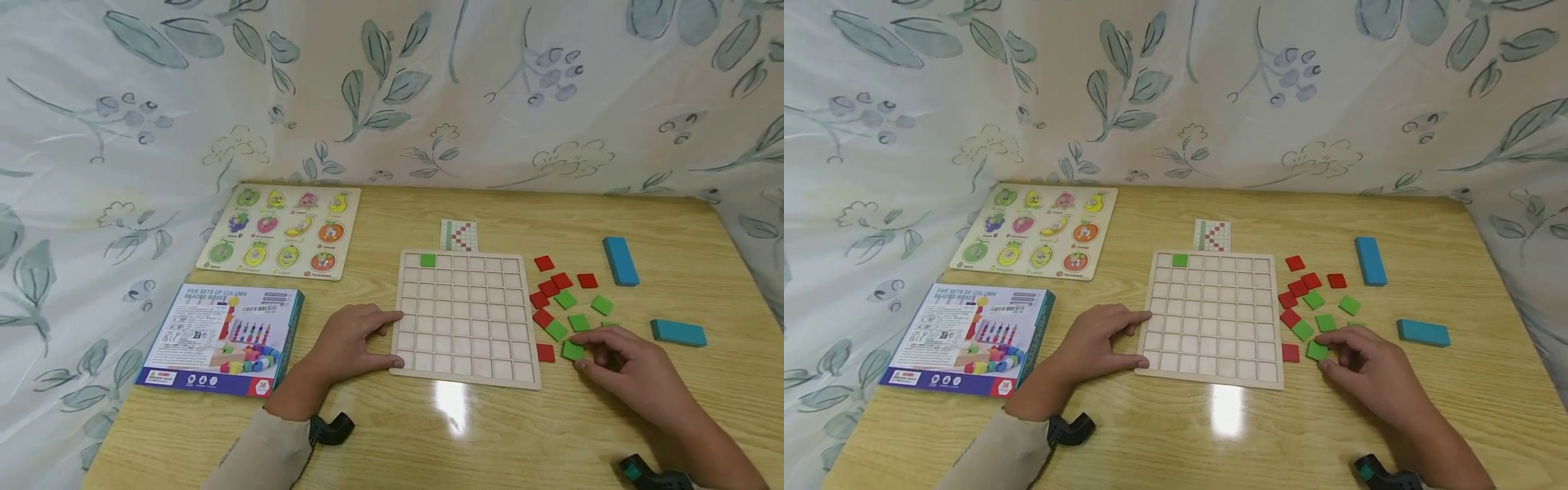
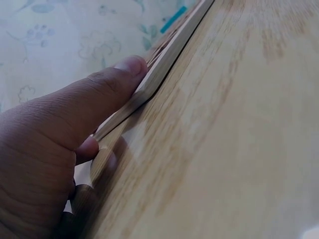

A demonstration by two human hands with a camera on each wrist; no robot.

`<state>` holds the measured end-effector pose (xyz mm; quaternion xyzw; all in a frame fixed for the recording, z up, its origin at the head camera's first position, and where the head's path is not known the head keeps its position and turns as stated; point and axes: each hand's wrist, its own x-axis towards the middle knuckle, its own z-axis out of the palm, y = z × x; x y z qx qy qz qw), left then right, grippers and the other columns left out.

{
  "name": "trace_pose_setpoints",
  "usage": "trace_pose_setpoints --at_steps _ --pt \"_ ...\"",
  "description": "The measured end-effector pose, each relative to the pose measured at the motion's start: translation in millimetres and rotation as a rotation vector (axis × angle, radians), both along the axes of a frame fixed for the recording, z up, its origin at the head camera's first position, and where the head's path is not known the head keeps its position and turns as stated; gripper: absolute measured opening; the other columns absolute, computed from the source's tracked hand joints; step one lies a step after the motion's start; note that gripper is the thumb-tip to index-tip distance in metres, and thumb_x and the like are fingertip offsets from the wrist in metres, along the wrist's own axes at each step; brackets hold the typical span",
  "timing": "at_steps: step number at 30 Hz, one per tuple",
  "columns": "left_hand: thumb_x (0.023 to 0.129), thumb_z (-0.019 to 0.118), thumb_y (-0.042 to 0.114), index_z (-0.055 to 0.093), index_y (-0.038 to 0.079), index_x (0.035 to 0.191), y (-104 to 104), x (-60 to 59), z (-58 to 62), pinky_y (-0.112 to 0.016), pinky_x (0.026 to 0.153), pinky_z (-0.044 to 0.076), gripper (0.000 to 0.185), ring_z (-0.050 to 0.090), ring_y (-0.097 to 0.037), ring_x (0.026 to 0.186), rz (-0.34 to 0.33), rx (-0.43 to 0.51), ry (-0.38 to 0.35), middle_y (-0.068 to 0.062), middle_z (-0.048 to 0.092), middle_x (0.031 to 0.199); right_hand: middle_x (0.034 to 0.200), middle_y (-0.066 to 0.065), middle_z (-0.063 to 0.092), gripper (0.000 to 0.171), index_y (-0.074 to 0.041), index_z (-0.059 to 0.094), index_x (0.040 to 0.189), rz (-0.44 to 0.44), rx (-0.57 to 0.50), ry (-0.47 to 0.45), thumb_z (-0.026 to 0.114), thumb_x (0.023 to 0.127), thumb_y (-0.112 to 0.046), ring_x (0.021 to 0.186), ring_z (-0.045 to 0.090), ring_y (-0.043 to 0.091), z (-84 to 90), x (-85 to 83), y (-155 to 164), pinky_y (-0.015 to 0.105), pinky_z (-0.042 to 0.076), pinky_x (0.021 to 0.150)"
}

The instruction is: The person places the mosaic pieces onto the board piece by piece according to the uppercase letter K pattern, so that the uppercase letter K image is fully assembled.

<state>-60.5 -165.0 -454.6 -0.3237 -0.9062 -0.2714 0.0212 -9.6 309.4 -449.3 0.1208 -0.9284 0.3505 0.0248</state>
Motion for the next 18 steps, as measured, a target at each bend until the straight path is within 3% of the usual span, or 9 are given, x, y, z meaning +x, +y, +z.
trace_pose_setpoints --at_steps 10,18 --pt "0.078 0.093 0.055 0.074 0.019 0.136 1 -0.5 0.3 -0.034 0.080 0.046 0.070 0.048 -0.006 0.081 -0.001 0.001 0.001 0.015 0.056 0.092 0.094 -0.006 0.062 0.039 -0.021 0.078 0.118 0.025 -0.029 -0.043 0.089 0.086 -0.002 0.079 0.053 0.007 10.2 0.5 -8 0.019 0.043 0.065" --pt "0.077 0.093 0.056 0.074 0.020 0.136 0 -1.0 -1.3 -0.033 0.080 0.046 0.071 0.047 -0.005 0.081 0.001 -0.006 -0.002 0.015 0.056 0.092 0.098 -0.009 0.063 0.048 -0.026 0.077 0.115 0.145 -0.057 0.061 0.092 0.079 0.002 0.079 0.050 0.006 23.0 -7.4 -28 0.021 0.041 0.064"
